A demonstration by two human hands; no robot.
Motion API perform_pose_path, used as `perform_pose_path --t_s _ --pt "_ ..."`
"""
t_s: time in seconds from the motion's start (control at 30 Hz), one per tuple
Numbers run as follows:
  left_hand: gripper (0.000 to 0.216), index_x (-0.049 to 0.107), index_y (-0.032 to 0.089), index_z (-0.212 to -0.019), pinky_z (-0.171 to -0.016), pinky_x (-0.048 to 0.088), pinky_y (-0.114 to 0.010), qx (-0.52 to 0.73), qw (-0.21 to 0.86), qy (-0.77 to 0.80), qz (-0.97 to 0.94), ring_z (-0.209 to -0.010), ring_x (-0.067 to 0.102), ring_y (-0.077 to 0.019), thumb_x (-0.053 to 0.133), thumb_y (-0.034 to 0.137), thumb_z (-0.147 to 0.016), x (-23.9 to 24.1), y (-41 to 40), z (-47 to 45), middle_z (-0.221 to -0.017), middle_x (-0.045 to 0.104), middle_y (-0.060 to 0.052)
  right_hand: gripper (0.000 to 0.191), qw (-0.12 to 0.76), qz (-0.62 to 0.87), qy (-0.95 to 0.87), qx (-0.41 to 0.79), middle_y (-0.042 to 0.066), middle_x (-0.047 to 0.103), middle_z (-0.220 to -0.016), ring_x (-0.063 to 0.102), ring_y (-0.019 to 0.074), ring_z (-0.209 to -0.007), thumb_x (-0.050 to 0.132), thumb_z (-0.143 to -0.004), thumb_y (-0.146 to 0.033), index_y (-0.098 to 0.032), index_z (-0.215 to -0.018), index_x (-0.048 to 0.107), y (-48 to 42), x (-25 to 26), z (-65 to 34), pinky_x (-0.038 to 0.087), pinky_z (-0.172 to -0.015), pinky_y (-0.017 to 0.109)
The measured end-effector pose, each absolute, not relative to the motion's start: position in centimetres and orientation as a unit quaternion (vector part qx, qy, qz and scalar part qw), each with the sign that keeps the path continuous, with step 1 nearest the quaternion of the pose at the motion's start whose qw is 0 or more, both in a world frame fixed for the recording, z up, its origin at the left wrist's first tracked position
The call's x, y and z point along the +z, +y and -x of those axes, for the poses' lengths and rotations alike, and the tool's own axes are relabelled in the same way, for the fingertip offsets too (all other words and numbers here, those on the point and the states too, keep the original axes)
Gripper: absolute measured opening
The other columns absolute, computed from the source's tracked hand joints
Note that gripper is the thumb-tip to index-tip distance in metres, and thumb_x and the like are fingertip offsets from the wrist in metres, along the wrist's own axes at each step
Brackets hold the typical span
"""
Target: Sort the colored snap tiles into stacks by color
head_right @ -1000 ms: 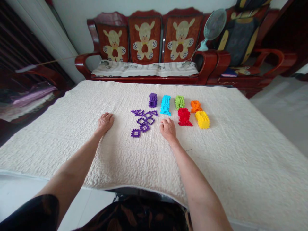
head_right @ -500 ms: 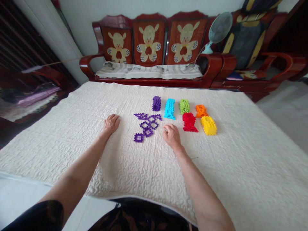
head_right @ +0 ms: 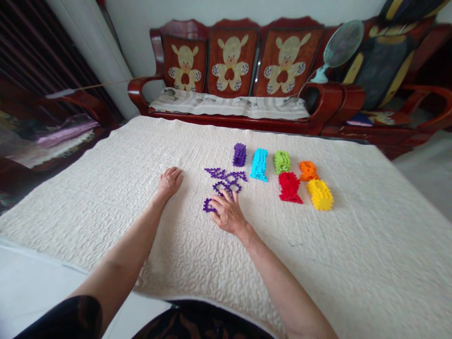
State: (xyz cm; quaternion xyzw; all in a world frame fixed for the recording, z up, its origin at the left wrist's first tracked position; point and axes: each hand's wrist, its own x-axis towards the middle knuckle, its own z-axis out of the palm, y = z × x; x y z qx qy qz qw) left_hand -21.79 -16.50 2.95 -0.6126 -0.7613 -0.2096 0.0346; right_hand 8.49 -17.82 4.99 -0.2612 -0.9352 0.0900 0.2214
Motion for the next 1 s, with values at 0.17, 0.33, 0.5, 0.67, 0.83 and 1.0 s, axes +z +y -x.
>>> perform_pose_path --t_s 0.17,0.33,0.5,0.67,0.83,1.0 --pt "0.032 0.063 0.024 -0.115 -0.095 0.041 -0.043 -0.208 0.04 -0.76 0.615 -0.121 0.048 -0.028 0.042 0.033 -0.093 2.7 -16.5 21.9 -0.126 0.058 -0.011 0.027 0.212 0.264 -0.936 0.09 0.006 0.061 -0.126 0.035 0.0322 -0.13 0.055 -0.089 -0.028 -0.026 -0.114 0.062 -18.6 4.8 -8.6 0.015 -0.107 0.06" --pt "0.03 0.066 0.022 -0.109 -0.093 0.043 -0.041 -0.217 0.028 -0.778 0.589 -0.113 0.054 -0.0266 0.043 0.026 -0.09 2.7 -15.4 21.4 -0.118 0.062 -0.01 0.025 0.235 0.25 -0.933 0.108 0.007 0.063 -0.116 0.042 0.0292 -0.125 0.06 -0.084 -0.03 -0.023 -0.108 0.063 -18.3 5.0 -8.5 0.018 -0.107 0.055" --pt "0.033 0.064 0.019 -0.115 -0.1 0.04 -0.043 -0.25 0.021 -0.761 0.598 -0.115 0.054 -0.0271 0.045 0.024 -0.088 2.7 -12.6 18.7 -0.128 0.058 -0.012 0.029 0.309 0.306 -0.895 0.102 0.01 0.061 -0.119 0.049 0.0261 -0.119 0.06 -0.083 -0.03 -0.02 -0.111 0.061 -16.1 5.4 -11.5 0.025 -0.107 0.047" --pt "0.031 0.066 0.019 -0.108 -0.098 0.042 -0.039 -0.252 0.019 -0.741 0.623 -0.112 0.056 -0.0246 0.043 0.025 -0.089 2.2 -10.7 16.6 -0.117 0.063 -0.011 0.038 0.312 0.37 -0.869 0.101 0.013 0.059 -0.121 0.052 0.0267 -0.118 0.06 -0.078 -0.022 -0.017 -0.116 0.058 -13.7 4.0 -15.4 0.033 -0.103 0.046" --pt "0.03 0.068 0.018 -0.101 -0.097 0.044 -0.036 -0.267 0.037 -0.721 0.638 -0.109 0.057 -0.0233 0.042 0.026 -0.088 1.7 -10.4 17.1 -0.112 0.065 -0.01 0.05 0.311 0.385 -0.859 0.126 0.015 0.055 -0.128 0.049 0.028 -0.123 0.061 -0.075 -0.024 -0.015 -0.123 0.053 -13.2 2.7 -16.1 0.036 -0.104 0.046" --pt "0.031 0.069 0.016 -0.099 -0.098 0.044 -0.036 -0.288 0.032 -0.71 0.642 -0.109 0.058 -0.0231 0.042 0.025 -0.085 1.2 -10.3 17.6 -0.113 0.066 -0.011 0.039 0.312 0.383 -0.858 0.137 0.013 0.06 -0.12 0.054 0.0269 -0.116 0.06 -0.077 -0.025 -0.017 -0.115 0.058 -13.2 2.9 -16.0 0.04 -0.101 0.046"
